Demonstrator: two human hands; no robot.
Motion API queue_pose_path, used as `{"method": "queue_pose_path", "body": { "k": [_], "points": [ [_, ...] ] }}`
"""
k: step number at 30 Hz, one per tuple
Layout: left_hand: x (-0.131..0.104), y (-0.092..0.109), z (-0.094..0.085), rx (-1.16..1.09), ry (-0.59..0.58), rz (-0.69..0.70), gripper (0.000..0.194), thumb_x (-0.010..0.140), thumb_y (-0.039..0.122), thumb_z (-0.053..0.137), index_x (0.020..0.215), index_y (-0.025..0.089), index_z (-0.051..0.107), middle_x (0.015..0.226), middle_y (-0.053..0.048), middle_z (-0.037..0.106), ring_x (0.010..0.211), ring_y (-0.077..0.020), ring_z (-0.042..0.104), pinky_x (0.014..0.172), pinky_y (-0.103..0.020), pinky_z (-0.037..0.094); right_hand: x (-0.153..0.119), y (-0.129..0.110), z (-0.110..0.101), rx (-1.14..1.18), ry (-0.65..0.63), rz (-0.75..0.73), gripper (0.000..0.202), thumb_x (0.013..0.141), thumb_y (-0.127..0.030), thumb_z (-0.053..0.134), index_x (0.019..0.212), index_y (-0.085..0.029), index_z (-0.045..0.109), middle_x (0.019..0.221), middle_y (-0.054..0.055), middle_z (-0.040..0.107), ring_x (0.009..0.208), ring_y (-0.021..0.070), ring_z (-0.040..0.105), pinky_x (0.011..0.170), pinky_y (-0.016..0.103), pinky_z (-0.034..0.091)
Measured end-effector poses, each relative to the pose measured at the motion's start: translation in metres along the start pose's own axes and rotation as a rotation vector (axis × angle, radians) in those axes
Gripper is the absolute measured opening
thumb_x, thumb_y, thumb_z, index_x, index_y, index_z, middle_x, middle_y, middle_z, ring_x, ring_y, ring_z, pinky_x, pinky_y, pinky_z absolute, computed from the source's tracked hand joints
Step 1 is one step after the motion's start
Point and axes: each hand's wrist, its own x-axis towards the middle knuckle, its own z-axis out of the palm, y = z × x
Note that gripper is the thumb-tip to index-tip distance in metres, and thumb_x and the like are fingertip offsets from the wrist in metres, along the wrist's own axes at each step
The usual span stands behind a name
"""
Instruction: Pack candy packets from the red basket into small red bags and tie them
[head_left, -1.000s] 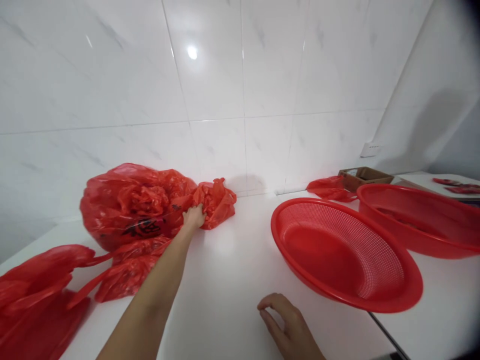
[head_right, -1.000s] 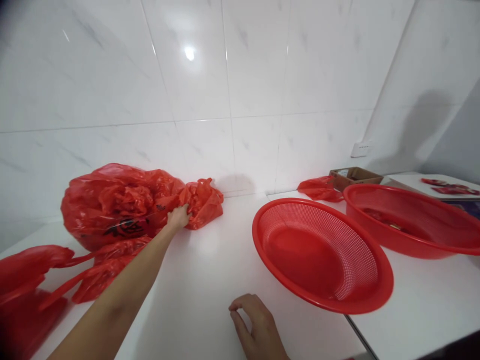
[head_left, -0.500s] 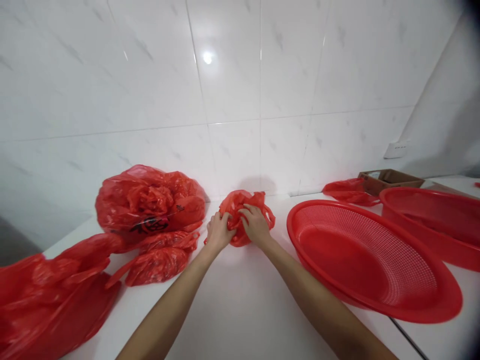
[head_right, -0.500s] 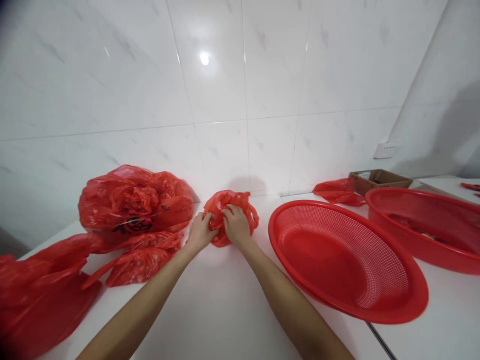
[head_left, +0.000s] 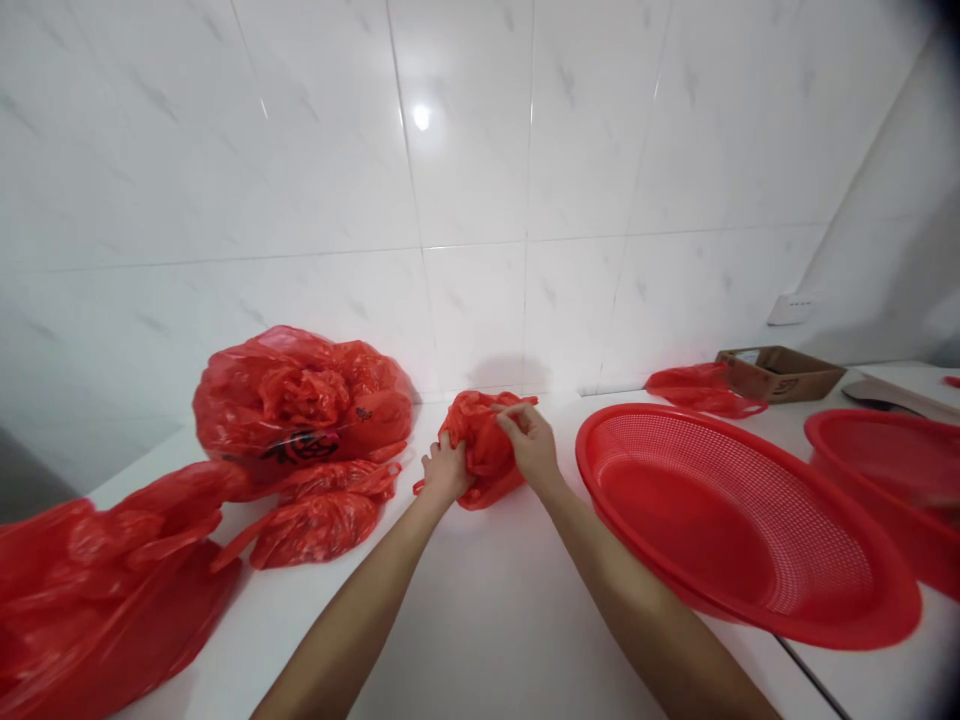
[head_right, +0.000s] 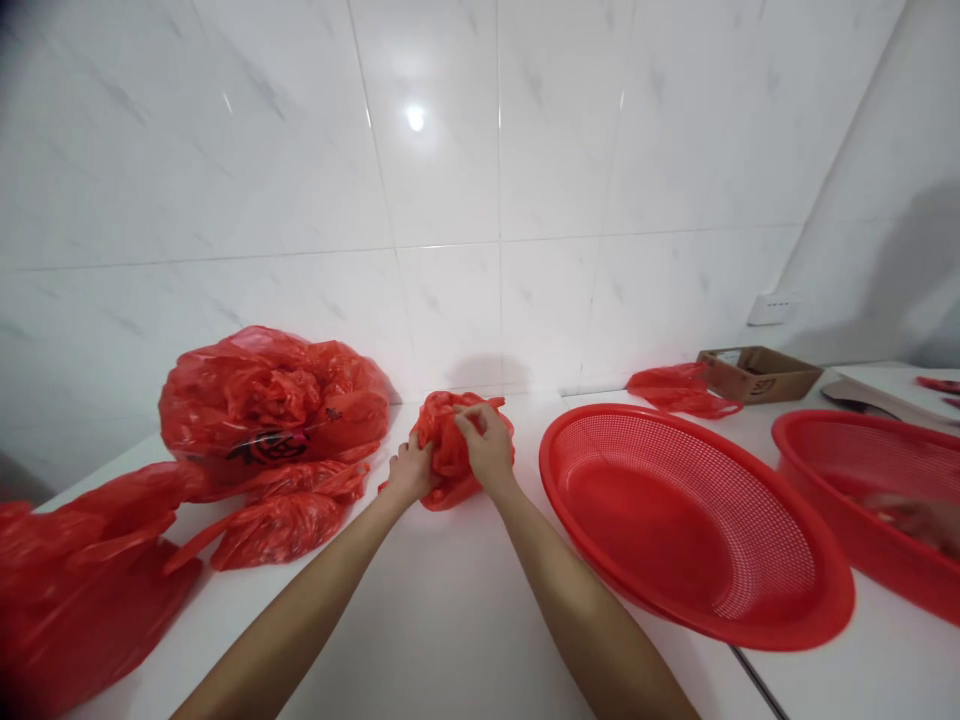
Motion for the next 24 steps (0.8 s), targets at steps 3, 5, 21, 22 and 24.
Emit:
{"method": "queue_pose_path", "body": {
  "k": [3,5,21,22,24],
  "points": [
    [0.01,0.001,-0.005,-0.016,0.025,-0.087,0.045,0.087,0.038,0.06,0.127,0.019,0.052,0.137,-0.011,0.047,0.119,-0.0294,0.05,0.096,-0.053,0.042,-0.005,-0.041,-0.02,0.46,0.234,-0.035,0.02,0.088,-0.042,0.055,0.09,-0.023,0.048,0.105,0.005,0.07,0.102,0.0178,0.065,0.087,0.034,0.05],
    [0.017,0.001,-0.011,-0.055,0.056,-0.144,0.043,0.089,0.037,0.059,0.127,0.018,0.053,0.137,-0.011,0.048,0.121,-0.0293,0.049,0.099,-0.054,0.041,-0.011,-0.068,-0.037,0.569,0.329,-0.064,0.024,0.086,-0.043,0.059,0.09,-0.024,0.046,0.101,0.004,0.07,0.096,0.0173,0.066,0.083,0.033,0.051],
    [-0.12,0.021,-0.074,-1.087,0.01,0.192,0.05,0.09,0.05,0.048,0.131,0.022,0.055,0.125,-0.01,0.065,0.116,-0.0275,0.06,0.093,-0.039,0.05,-0.08,-0.049,-0.059,0.743,0.285,0.272,0.029,0.086,-0.048,0.059,0.091,-0.025,0.042,0.099,0.003,0.07,0.077,0.0161,0.066,0.065,0.029,0.052],
    [-0.133,0.02,-0.071,-1.238,-0.063,0.153,0.052,0.085,0.05,0.058,0.127,0.021,0.057,0.12,-0.01,0.067,0.111,-0.0281,0.062,0.091,-0.039,0.052,-0.087,-0.046,-0.055,0.745,0.24,0.292,0.029,0.086,-0.047,0.06,0.091,-0.024,0.043,0.093,0.001,0.069,0.071,0.0145,0.064,0.061,0.026,0.05],
    [-0.151,0.014,-0.066,-1.522,-0.131,-0.045,0.051,0.076,0.05,0.068,0.116,0.018,0.063,0.107,-0.01,0.072,0.1,-0.028,0.067,0.083,-0.038,0.055,-0.099,-0.042,-0.05,0.721,0.18,0.31,0.027,0.086,-0.045,0.061,0.089,-0.024,0.044,0.077,-0.003,0.063,0.059,0.0105,0.057,0.054,0.022,0.046]
  ]
}}
